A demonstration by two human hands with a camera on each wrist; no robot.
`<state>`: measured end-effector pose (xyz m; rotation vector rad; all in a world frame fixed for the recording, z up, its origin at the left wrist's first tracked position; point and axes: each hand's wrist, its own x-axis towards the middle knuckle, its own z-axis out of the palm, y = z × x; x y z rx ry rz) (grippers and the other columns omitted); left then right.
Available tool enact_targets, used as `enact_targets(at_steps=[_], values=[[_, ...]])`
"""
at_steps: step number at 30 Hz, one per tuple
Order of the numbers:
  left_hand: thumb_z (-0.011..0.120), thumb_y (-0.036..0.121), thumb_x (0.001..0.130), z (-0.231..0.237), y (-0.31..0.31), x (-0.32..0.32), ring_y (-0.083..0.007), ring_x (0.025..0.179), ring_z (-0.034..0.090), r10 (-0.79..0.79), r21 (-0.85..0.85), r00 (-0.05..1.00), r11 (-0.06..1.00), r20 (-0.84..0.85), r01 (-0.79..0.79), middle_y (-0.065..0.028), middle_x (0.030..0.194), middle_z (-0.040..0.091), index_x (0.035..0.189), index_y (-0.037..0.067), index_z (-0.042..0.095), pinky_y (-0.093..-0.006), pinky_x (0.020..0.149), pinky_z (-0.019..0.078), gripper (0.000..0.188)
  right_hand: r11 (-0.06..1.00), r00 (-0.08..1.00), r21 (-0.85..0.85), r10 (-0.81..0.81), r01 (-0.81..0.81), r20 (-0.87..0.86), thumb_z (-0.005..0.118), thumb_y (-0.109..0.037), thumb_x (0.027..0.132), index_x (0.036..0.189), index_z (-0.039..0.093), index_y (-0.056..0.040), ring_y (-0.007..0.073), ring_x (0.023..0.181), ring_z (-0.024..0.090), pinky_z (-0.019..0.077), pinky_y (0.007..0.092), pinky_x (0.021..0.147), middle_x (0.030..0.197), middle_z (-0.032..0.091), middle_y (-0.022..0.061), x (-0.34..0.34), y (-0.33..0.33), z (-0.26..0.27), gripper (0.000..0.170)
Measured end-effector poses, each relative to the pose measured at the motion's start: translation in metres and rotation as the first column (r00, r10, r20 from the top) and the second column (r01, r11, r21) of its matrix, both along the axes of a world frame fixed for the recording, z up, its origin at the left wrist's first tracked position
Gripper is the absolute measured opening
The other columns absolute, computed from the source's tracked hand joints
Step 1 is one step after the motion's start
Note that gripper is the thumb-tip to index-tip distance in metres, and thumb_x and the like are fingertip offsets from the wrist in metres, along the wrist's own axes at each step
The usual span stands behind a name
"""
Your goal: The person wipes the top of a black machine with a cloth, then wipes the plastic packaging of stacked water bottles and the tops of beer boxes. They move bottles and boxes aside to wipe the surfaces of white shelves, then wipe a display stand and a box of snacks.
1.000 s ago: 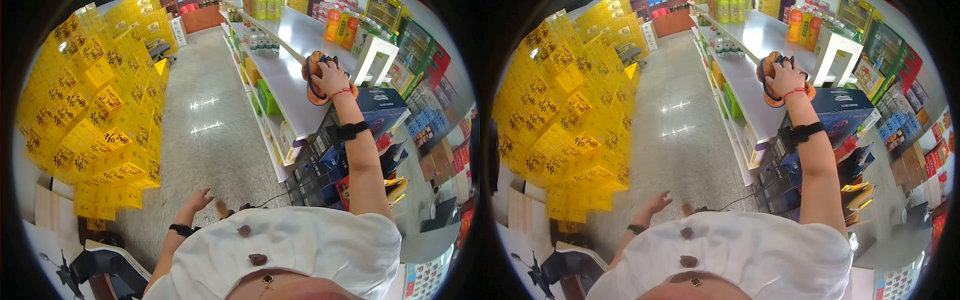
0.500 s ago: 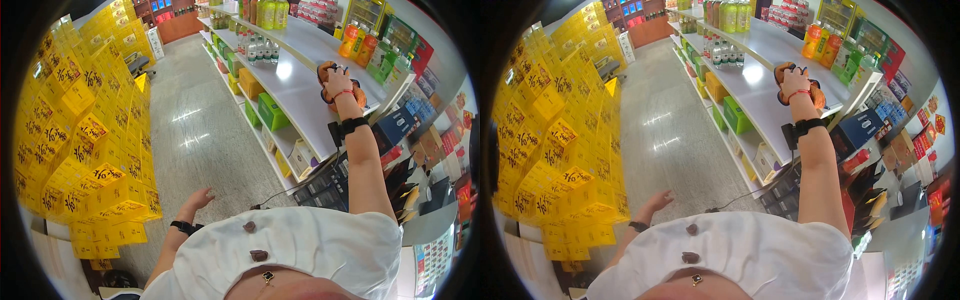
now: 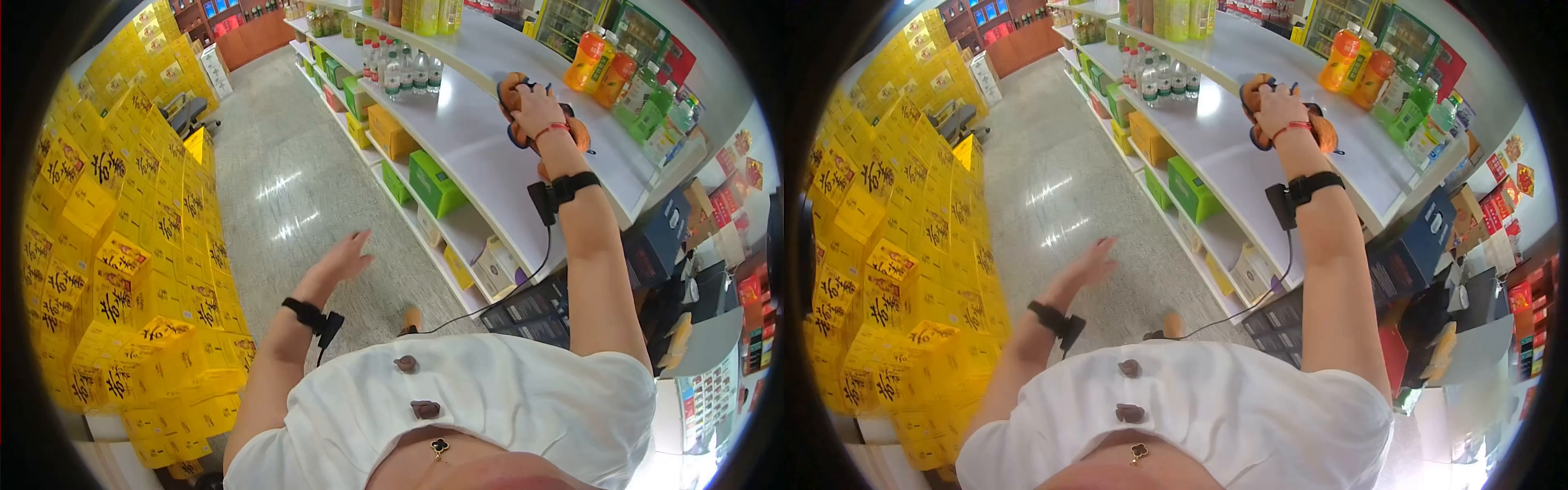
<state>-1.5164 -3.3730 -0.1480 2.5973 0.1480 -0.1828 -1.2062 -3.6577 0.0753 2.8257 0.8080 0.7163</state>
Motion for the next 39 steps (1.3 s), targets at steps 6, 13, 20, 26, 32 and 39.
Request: enact_targets(at_steps=[6, 13, 20, 26, 32, 39], values=[[0.061, 0.023, 0.084, 0.066, 0.021, 0.154, -0.0400, 0.122, 0.043, -0.222, 0.169, 0.914, 0.970, 0.339, 0.173, -0.0237, 0.138, 0.037, 0.138, 0.001, 0.030, -0.0426, 0.101, 0.0384, 0.065, 0.998, 0.997, 0.023, 0.056, -0.054, -0.061, 0.066, -0.030, 0.079, 0.117, 0.049, -0.0099, 0.0340, 0.110, 0.054, 0.0456, 0.0445, 0.092, 0.116, 0.054, 0.0172, 0.058, 0.082, 0.005, 0.047], [0.063, 0.021, 0.082, 0.134, 0.027, 0.263, -0.0392, 0.121, 0.044, -0.262, 0.287, 0.838, 0.949, 0.478, 0.133, -0.0237, 0.138, 0.036, 0.137, 0.001, 0.031, -0.0415, 0.099, 0.0403, 0.067, 0.994, 0.983, 0.080, 0.086, -0.073, -0.165, 0.058, -0.026, 0.085, 0.123, 0.049, -0.0124, 0.0391, 0.117, 0.049, 0.0443, 0.0548, 0.091, 0.129, 0.047, 0.0132, 0.131, 0.167, -0.001, 0.042], [0.063, 0.021, 0.082, 0.150, 0.026, 0.309, -0.0376, 0.121, 0.044, -0.265, 0.261, 0.841, 0.953, 0.471, 0.154, -0.0210, 0.139, 0.036, 0.137, 0.002, 0.032, -0.0407, 0.100, 0.0398, 0.067, 0.995, 0.981, 0.077, 0.081, -0.068, -0.177, 0.065, -0.034, 0.081, 0.123, 0.048, -0.0118, 0.0412, 0.122, 0.043, 0.0438, 0.0564, 0.091, 0.129, 0.046, 0.0124, 0.157, 0.204, 0.007, 0.051], [0.062, 0.020, 0.081, 0.176, 0.045, 0.339, -0.0383, 0.118, 0.047, -0.251, 0.280, 0.849, 0.951, 0.465, 0.128, -0.0180, 0.141, 0.034, 0.139, 0.002, 0.029, -0.0422, 0.098, 0.0407, 0.069, 0.978, 0.962, 0.096, 0.202, -0.188, -0.181, 0.064, -0.031, 0.080, 0.120, 0.050, -0.0120, 0.0365, 0.117, 0.047, 0.0402, 0.0462, 0.097, 0.121, 0.050, 0.0165, 0.136, 0.172, 0.013, 0.046], [0.058, 0.019, 0.083, 0.182, 0.054, 0.397, -0.0407, 0.115, 0.049, -0.422, 0.358, 0.666, 0.902, 0.615, 0.240, -0.0224, 0.145, 0.025, 0.141, 0.001, 0.022, -0.0435, 0.094, 0.0445, 0.071, 0.949, 0.954, 0.275, 0.214, -0.152, -0.210, 0.060, -0.025, 0.081, 0.120, 0.052, -0.0082, 0.0347, 0.116, 0.046, 0.0387, 0.0401, 0.098, 0.117, 0.052, 0.0160, 0.069, 0.069, 0.013, 0.044], [0.059, 0.017, 0.081, 0.175, 0.051, 0.406, -0.0428, 0.112, 0.051, -0.471, 0.338, 0.724, 0.879, 0.504, 0.336, -0.0277, 0.147, 0.014, 0.143, 0.001, 0.014, -0.0443, 0.092, 0.0460, 0.078, 0.938, 0.975, 0.320, -0.064, 0.132, -0.212, 0.055, -0.014, 0.084, 0.117, 0.056, -0.0071, 0.0348, 0.109, 0.049, 0.0397, 0.0371, 0.095, 0.117, 0.052, 0.0177, -0.028, -0.095, 0.020, 0.034]])
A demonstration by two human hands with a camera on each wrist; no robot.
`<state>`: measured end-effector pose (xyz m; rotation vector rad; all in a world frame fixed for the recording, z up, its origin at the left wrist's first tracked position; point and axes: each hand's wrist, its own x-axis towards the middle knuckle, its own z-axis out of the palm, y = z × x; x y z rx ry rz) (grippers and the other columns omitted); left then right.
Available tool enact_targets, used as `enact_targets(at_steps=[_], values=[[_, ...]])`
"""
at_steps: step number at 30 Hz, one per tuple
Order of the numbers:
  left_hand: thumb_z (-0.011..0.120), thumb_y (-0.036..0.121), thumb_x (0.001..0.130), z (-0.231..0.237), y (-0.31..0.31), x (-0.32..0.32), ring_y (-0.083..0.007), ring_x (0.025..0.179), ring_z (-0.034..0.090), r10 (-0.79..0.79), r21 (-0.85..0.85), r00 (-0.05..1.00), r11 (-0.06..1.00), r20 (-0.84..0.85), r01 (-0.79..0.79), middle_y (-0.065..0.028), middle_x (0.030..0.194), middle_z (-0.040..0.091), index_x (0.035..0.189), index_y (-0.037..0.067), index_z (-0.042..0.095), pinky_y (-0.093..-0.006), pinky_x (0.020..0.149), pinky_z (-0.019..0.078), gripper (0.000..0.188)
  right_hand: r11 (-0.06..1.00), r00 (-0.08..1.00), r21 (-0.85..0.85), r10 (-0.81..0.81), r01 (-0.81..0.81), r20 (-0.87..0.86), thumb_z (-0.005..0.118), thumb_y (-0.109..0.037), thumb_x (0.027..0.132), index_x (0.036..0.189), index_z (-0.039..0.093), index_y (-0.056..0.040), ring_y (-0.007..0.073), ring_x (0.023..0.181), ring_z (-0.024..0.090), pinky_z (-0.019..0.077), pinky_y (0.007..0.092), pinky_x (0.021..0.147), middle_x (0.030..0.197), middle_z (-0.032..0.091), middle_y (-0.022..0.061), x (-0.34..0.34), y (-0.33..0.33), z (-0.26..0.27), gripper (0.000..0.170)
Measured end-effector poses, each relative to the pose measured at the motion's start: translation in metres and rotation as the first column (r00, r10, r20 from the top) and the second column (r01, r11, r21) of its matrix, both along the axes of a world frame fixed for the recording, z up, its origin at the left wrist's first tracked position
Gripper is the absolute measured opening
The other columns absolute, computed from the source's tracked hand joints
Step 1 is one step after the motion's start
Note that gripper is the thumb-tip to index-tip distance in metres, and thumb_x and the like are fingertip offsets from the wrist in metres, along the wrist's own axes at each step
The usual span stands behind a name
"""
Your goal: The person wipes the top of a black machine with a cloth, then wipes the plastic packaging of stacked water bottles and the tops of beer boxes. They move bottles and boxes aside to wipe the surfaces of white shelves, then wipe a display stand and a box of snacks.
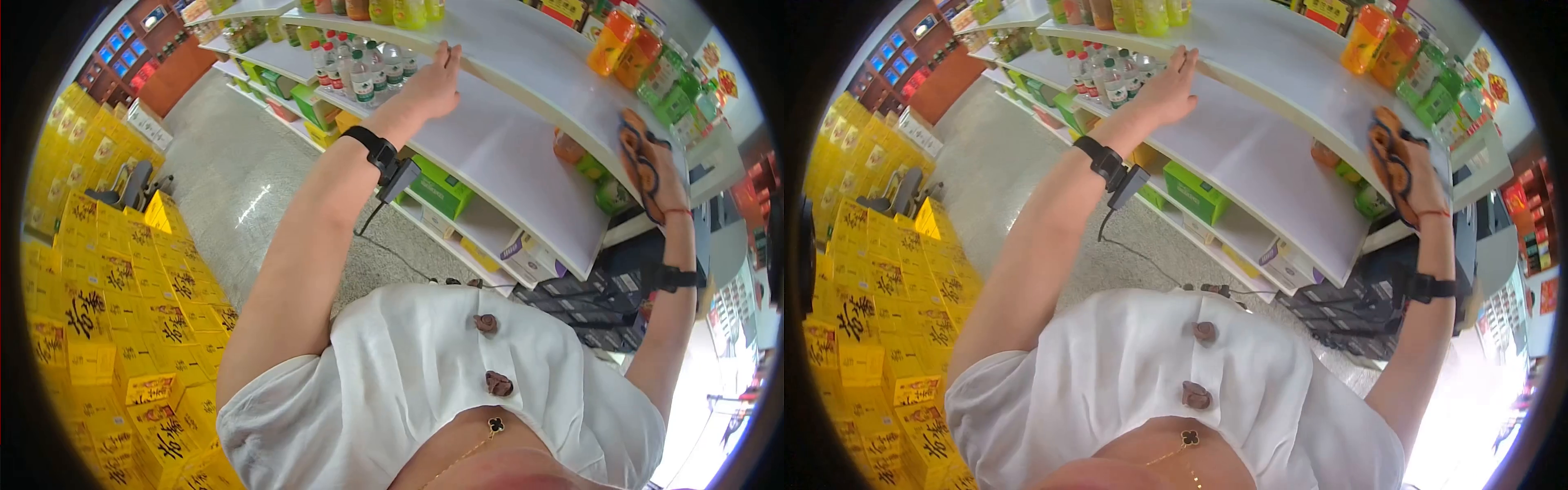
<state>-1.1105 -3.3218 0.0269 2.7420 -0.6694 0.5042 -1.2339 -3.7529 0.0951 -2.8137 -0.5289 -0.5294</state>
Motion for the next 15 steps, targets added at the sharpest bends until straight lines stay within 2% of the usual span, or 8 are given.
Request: enact_targets(at_steps=[2, 3, 5, 8, 10, 12, 14, 15], values=[[0.061, 0.016, 0.077, -0.006, 0.009, 0.009, -0.0398, 0.097, 0.060, -0.050, 0.071, 0.989, 0.997, 0.138, 0.040, -0.0307, 0.145, 0.016, 0.142, -0.001, 0.016, -0.0414, 0.081, 0.0523, 0.081, 0.949, 0.972, -0.207, -0.228, 0.236, 0.063, 0.055, -0.015, 0.085, 0.125, 0.050, -0.0070, 0.0345, 0.113, 0.048, 0.0386, 0.0373, 0.098, 0.120, 0.051, 0.0174, -0.019, -0.060, -0.012, 0.041], [0.061, 0.016, 0.077, -0.005, 0.010, 0.008, -0.0398, 0.097, 0.060, -0.069, 0.066, 0.988, 0.996, 0.137, 0.060, -0.0307, 0.145, 0.016, 0.142, -0.001, 0.016, -0.0414, 0.081, 0.0523, 0.081, 0.944, 0.967, -0.212, -0.246, 0.254, 0.063, 0.055, -0.015, 0.085, 0.125, 0.050, -0.0070, 0.0345, 0.113, 0.048, 0.0386, 0.0373, 0.098, 0.120, 0.051, 0.0174, -0.029, -0.067, -0.010, 0.041], [0.061, 0.015, 0.077, -0.002, 0.012, 0.008, -0.0407, 0.097, 0.060, -0.071, 0.082, 0.991, 0.995, 0.112, 0.062, -0.0311, 0.145, 0.016, 0.142, -0.001, 0.016, -0.0418, 0.081, 0.0522, 0.081, 0.810, 0.845, -0.296, -0.535, 0.507, -0.014, 0.055, -0.016, 0.086, 0.131, 0.043, -0.0077, 0.0339, 0.117, 0.046, 0.0370, 0.0371, 0.101, 0.124, 0.049, 0.0168, -0.047, -0.077, -0.009, 0.047], [0.062, 0.014, 0.076, 0.006, 0.008, -0.001, -0.0427, 0.108, 0.053, -0.043, 0.055, 0.999, 0.998, 0.026, 0.042, -0.0285, 0.144, 0.018, 0.141, -0.001, 0.014, -0.0421, 0.088, 0.0491, 0.082, 0.722, 0.768, -0.339, -0.640, 0.603, 0.004, 0.056, -0.018, 0.086, 0.132, 0.041, -0.0099, 0.0336, 0.119, 0.045, 0.0376, 0.0370, 0.101, 0.128, 0.047, 0.0167, -0.029, -0.069, -0.014, 0.048], [0.062, 0.013, 0.076, -0.002, 0.007, 0.006, -0.0431, 0.107, 0.054, -0.063, 0.029, 0.997, 0.998, 0.040, 0.062, -0.0285, 0.144, 0.017, 0.142, -0.001, 0.014, -0.0423, 0.088, 0.0488, 0.083, 0.800, 0.863, -0.331, -0.491, 0.501, 0.120, 0.057, -0.023, 0.086, 0.126, 0.048, -0.0137, 0.0355, 0.114, 0.049, 0.0414, 0.0398, 0.096, 0.124, 0.052, 0.0189, 0.015, -0.095, -0.039, 0.043], [0.062, 0.012, 0.076, -0.011, 0.008, 0.010, -0.0435, 0.106, 0.054, -0.061, 0.004, 0.996, 0.998, 0.062, 0.060, -0.0284, 0.145, 0.017, 0.142, -0.001, 0.014, -0.0425, 0.088, 0.0486, 0.083, 0.939, 0.963, -0.242, -0.266, 0.245, -0.054, 0.057, -0.028, 0.085, 0.120, 0.053, -0.0150, 0.0378, 0.106, 0.054, 0.0443, 0.0431, 0.089, 0.115, 0.057, 0.0207, 0.031, 0.008, -0.007, 0.037], [0.051, 0.007, 0.078, -0.018, 0.008, 0.016, -0.0421, 0.099, 0.057, -0.072, -0.053, 0.984, 0.995, 0.165, 0.082, -0.0270, 0.146, 0.017, 0.142, -0.001, 0.016, -0.0446, 0.082, 0.0515, 0.073, 0.973, 0.998, -0.227, -0.021, 0.033, 0.056, 0.056, -0.030, 0.084, 0.112, 0.057, -0.0149, 0.0389, 0.099, 0.057, 0.0453, 0.0456, 0.085, 0.109, 0.059, 0.0202, 0.086, 0.055, -0.017, 0.031], [0.051, 0.007, 0.078, -0.017, 0.008, 0.016, -0.0421, 0.099, 0.057, -0.053, -0.049, 0.984, 0.997, 0.171, 0.062, -0.0270, 0.146, 0.017, 0.142, -0.001, 0.016, -0.0446, 0.082, 0.0515, 0.073, 0.972, 0.998, -0.234, 0.029, -0.015, 0.057, 0.053, -0.030, 0.086, 0.112, 0.058, -0.0143, 0.0384, 0.100, 0.056, 0.0449, 0.0456, 0.086, 0.109, 0.060, 0.0193, 0.110, 0.091, -0.016, 0.031]])
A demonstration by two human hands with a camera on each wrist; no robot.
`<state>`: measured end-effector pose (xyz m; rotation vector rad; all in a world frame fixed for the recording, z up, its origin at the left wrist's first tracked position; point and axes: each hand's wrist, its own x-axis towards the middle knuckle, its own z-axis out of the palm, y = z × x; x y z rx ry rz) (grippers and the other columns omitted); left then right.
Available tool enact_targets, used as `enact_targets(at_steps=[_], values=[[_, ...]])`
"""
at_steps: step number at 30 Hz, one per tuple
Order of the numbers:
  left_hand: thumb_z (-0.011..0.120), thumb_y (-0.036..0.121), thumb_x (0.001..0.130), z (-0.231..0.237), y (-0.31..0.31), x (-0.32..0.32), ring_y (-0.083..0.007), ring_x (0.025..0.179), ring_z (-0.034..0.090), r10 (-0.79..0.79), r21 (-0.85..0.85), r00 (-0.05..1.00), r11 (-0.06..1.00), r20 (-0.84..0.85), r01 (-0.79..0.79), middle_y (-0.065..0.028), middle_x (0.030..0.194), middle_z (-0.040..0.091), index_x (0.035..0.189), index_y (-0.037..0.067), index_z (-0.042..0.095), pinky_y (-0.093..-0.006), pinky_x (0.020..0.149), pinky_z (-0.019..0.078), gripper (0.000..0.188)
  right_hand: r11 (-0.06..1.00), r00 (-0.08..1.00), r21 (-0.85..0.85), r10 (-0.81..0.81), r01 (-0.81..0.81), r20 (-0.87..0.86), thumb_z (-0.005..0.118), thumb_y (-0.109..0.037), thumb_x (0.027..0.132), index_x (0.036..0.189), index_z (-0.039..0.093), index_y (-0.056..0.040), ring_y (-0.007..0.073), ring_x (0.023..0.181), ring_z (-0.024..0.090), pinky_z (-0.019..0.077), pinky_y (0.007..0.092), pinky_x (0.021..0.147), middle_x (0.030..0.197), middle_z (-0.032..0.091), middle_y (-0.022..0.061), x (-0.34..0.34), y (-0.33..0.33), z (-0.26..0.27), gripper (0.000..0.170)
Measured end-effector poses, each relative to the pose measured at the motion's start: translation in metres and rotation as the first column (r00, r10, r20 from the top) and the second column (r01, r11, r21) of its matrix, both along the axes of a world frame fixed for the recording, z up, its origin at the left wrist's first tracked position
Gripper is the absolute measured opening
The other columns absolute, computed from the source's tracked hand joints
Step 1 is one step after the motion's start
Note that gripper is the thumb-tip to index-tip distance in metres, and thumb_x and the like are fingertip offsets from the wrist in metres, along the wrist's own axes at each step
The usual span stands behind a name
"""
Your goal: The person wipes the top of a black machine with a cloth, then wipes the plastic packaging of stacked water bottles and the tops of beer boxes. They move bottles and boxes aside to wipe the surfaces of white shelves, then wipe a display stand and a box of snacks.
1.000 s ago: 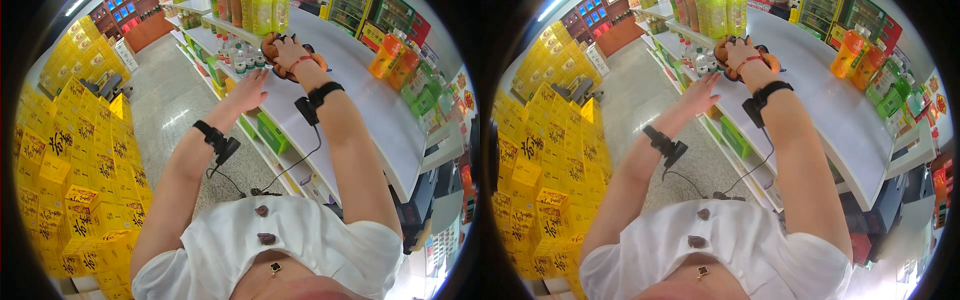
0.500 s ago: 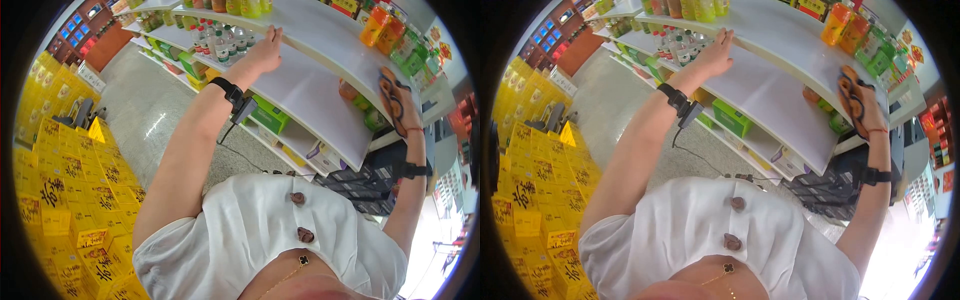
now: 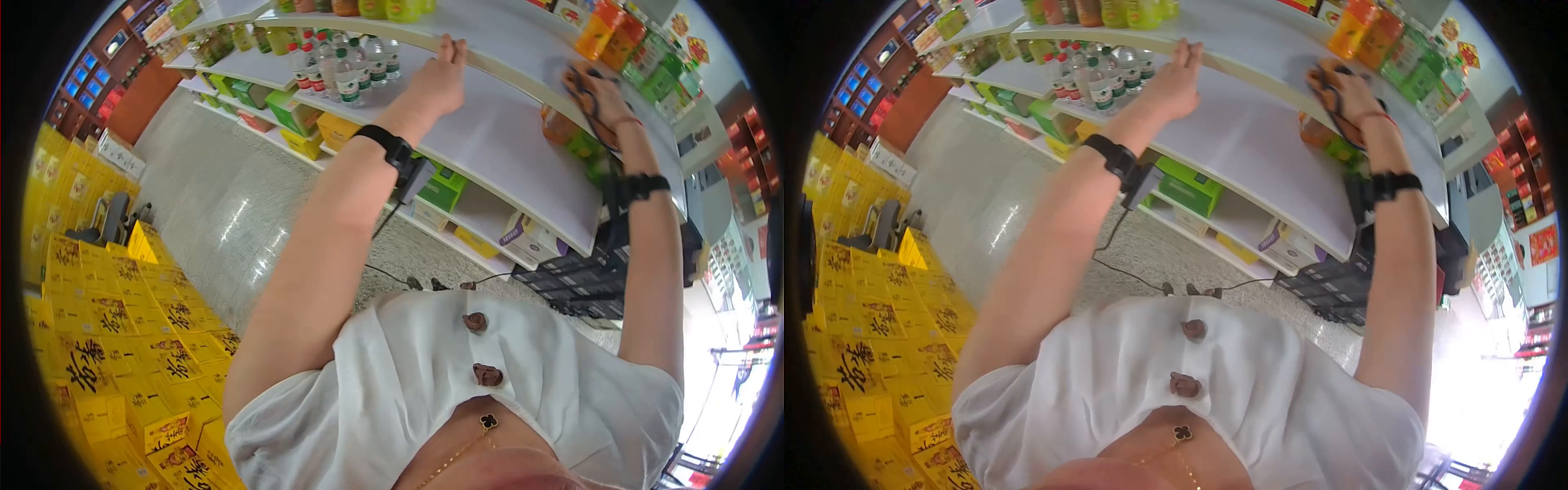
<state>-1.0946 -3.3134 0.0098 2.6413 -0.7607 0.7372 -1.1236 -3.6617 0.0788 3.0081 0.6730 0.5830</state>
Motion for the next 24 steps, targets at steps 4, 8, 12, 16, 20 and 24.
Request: enact_targets(at_steps=[4, 8, 12, 16, 20, 24], values=[[0.049, 0.008, 0.079, 0.011, 0.002, -0.014, -0.0421, 0.099, 0.057, 0.029, 0.028, 0.995, 0.999, -0.097, -0.026, -0.0271, 0.146, 0.017, 0.142, -0.001, 0.018, -0.0451, 0.084, 0.0501, 0.070, 0.996, 0.996, -0.085, 0.027, -0.034, -0.084, 0.046, -0.028, 0.089, 0.113, 0.059, -0.0114, 0.0356, 0.107, 0.052, 0.0411, 0.0421, 0.094, 0.116, 0.058, 0.0160, 0.080, 0.134, -0.003, 0.032], [0.047, 0.008, 0.080, 0.007, -0.002, -0.004, -0.0425, 0.100, 0.055, 0.024, -0.018, 0.997, 1.000, -0.071, -0.025, -0.0262, 0.146, 0.020, 0.143, 0.000, 0.019, -0.0447, 0.086, 0.0487, 0.069, 0.860, 0.992, -0.509, -0.033, -0.034, -0.122, 0.042, -0.037, 0.093, 0.122, 0.058, -0.0181, 0.0297, 0.120, 0.044, 0.0375, 0.0371, 0.102, 0.134, 0.046, 0.0059, 0.102, 0.202, 0.014, 0.038], [0.049, 0.008, 0.078, 0.013, 0.001, -0.011, -0.0430, 0.110, 0.052, 0.044, 0.031, 0.990, 0.999, -0.131, -0.040, -0.0260, 0.148, 0.015, 0.143, -0.001, 0.016, -0.0426, 0.093, 0.0451, 0.073, 0.997, 0.973, 0.023, 0.075, -0.072, -0.219, 0.044, -0.031, 0.092, 0.123, 0.055, -0.0136, 0.0292, 0.122, 0.042, 0.0359, 0.0373, 0.103, 0.134, 0.046, 0.0059, 0.076, 0.177, 0.019, 0.038], [0.052, 0.006, 0.076, 0.023, -0.001, -0.020, -0.0436, 0.109, 0.052, 0.098, 0.139, 0.981, 0.988, -0.167, -0.075, -0.0258, 0.147, 0.015, 0.143, 0.000, 0.011, -0.0423, 0.092, 0.0459, 0.079, 0.995, 0.991, -0.087, 0.042, -0.054, -0.130, 0.044, -0.029, 0.091, 0.121, 0.055, -0.0115, 0.0288, 0.119, 0.045, 0.0357, 0.0385, 0.102, 0.129, 0.050, 0.0082, 0.097, 0.098, -0.005, 0.037], [0.049, 0.005, 0.080, 0.013, 0.000, -0.011, -0.0415, 0.104, 0.054, 0.077, 0.104, 0.990, 0.993, -0.119, -0.064, -0.0230, 0.146, 0.018, 0.143, 0.003, 0.017, -0.0421, 0.087, 0.0494, 0.071, 0.996, 0.994, -0.011, -0.093, 0.093, -0.059, 0.046, -0.027, 0.091, 0.118, 0.057, -0.0099, 0.0304, 0.116, 0.048, 0.0364, 0.0393, 0.099, 0.123, 0.054, 0.0133, 0.067, -0.033, -0.019, 0.035], [0.048, 0.005, 0.079, 0.016, 0.000, -0.012, -0.0416, 0.106, 0.053, 0.064, 0.093, 0.991, 0.994, -0.120, -0.053, -0.0234, 0.147, 0.017, 0.143, 0.002, 0.015, -0.0425, 0.088, 0.0490, 0.072, 0.922, 0.938, -0.216, -0.342, 0.321, -0.065, 0.045, -0.022, 0.092, 0.122, 0.054, -0.0127, 0.0305, 0.120, 0.045, 0.0372, 0.0376, 0.100, 0.131, 0.048, 0.0122, 0.008, -0.196, -0.029, 0.033]])
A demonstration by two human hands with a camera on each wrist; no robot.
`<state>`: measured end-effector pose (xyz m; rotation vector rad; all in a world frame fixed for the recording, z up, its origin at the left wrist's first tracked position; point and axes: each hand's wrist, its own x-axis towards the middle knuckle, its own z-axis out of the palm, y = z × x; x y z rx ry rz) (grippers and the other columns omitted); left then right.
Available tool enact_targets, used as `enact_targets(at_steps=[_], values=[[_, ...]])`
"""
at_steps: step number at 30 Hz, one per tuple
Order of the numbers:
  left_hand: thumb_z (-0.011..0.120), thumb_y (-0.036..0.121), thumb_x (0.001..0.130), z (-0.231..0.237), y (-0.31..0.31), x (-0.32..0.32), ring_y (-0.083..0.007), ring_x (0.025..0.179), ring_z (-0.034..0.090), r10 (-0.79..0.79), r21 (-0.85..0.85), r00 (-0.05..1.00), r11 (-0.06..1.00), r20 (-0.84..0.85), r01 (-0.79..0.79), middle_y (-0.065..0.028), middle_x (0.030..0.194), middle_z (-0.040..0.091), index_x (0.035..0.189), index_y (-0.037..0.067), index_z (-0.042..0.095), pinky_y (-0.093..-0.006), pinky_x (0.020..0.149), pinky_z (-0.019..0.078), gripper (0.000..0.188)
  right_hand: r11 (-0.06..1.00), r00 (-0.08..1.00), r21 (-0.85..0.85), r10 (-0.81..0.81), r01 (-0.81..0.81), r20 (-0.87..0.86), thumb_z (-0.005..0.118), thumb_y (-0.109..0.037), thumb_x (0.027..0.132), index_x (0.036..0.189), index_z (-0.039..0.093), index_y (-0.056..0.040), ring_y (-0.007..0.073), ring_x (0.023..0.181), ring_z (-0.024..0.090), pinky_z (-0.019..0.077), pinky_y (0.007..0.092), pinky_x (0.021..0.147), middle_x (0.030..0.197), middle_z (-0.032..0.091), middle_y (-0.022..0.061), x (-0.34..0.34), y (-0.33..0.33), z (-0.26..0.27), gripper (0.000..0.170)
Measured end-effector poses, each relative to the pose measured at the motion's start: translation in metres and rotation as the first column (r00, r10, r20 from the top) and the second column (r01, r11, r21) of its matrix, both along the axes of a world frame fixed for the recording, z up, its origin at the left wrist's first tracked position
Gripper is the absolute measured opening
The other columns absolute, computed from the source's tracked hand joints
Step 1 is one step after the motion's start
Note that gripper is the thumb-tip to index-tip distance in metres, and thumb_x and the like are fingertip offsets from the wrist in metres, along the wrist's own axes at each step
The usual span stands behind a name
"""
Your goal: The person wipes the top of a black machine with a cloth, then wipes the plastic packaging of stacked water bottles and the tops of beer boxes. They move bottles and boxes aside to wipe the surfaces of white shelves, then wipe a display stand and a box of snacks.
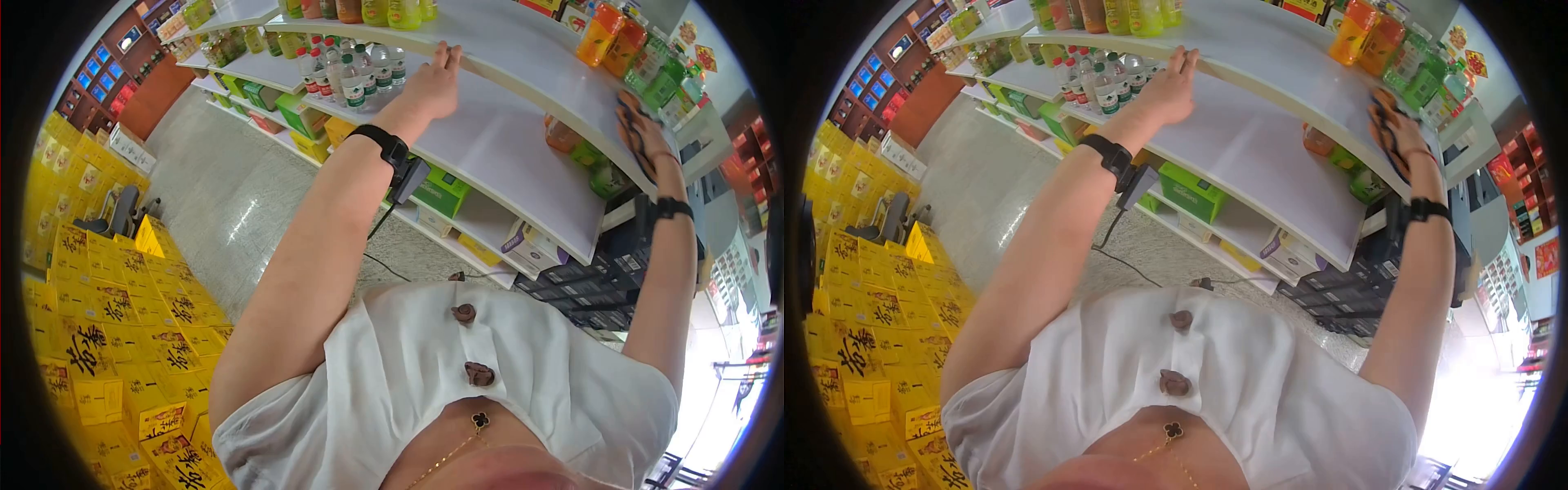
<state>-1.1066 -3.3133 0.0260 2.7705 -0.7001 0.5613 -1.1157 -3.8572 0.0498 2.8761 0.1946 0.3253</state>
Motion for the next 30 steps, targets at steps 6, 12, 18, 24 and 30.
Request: enact_targets(at_steps=[6, 12, 18, 24, 30], values=[[0.048, 0.005, 0.079, -0.006, -0.001, 0.004, -0.0428, 0.107, 0.052, -0.017, -0.027, 1.000, 0.999, 0.008, 0.017, -0.0237, 0.148, 0.014, 0.143, 0.002, 0.012, -0.0432, 0.089, 0.0487, 0.073, 0.906, 0.906, 0.040, -0.420, 0.422, -0.051, 0.040, -0.020, 0.094, 0.126, 0.051, -0.0148, 0.0318, 0.121, 0.043, 0.0382, 0.0356, 0.100, 0.134, 0.044, 0.0112, -0.106, -0.053, 0.012, 0.034], [0.050, 0.004, 0.078, -0.009, 0.000, 0.005, -0.0431, 0.107, 0.052, -0.037, -0.048, 0.999, 0.998, -0.003, 0.037, -0.0247, 0.147, 0.013, 0.142, 0.002, 0.013, -0.0433, 0.088, 0.0494, 0.074, 0.967, 0.978, 0.162, -0.180, 0.195, -0.101, 0.042, -0.027, 0.091, 0.117, 0.056, -0.0161, 0.0292, 0.121, 0.043, 0.0358, 0.0366, 0.101, 0.130, 0.048, 0.0097, -0.086, 0.093, 0.032, 0.032], [0.057, 0.004, 0.075, -0.013, 0.001, 0.007, -0.0434, 0.106, 0.053, -0.043, -0.034, 0.997, 0.998, 0.070, 0.045, -0.0252, 0.144, 0.019, 0.141, 0.002, 0.016, -0.0433, 0.086, 0.0499, 0.078, 0.959, 0.983, 0.262, 0.066, -0.111, 0.173, 0.050, -0.042, 0.087, 0.119, 0.055, -0.0176, 0.0328, 0.119, 0.046, 0.0395, 0.0395, 0.098, 0.128, 0.049, 0.0065, -0.052, 0.284, 0.024, 0.040], [0.044, 0.002, 0.080, 0.011, 0.010, -0.004, -0.0397, 0.135, 0.020, -0.071, 0.255, 0.997, 0.964, -0.029, 0.076, -0.0283, 0.148, 0.011, 0.140, -0.011, 0.011, -0.0398, 0.102, 0.0358, 0.070, 0.970, 0.913, 0.099, 0.170, -0.221, 0.371, 0.059, -0.034, 0.083, 0.126, 0.049, -0.0241, 0.0326, 0.112, 0.051, 0.0440, 0.0419, 0.092, 0.127, 0.050, 0.0056, -0.050, 0.274, 0.003, 0.045], [0.045, -0.001, 0.078, 0.013, 0.009, -0.010, -0.0422, 0.121, 0.041, -0.099, 0.056, 0.994, 0.993, -0.052, 0.101, -0.0329, 0.145, 0.014, 0.140, -0.010, 0.013, -0.0402, 0.096, 0.0416, 0.071, 0.991, 0.883, -0.016, 0.128, -0.135, 0.451, 0.061, -0.011, 0.072, 0.118, 0.057, -0.0236, 0.0315, 0.100, 0.053, 0.0445, 0.0432, 0.089, 0.125, 0.050, 0.0050, -0.167, 0.242, -0.020, 0.048]])
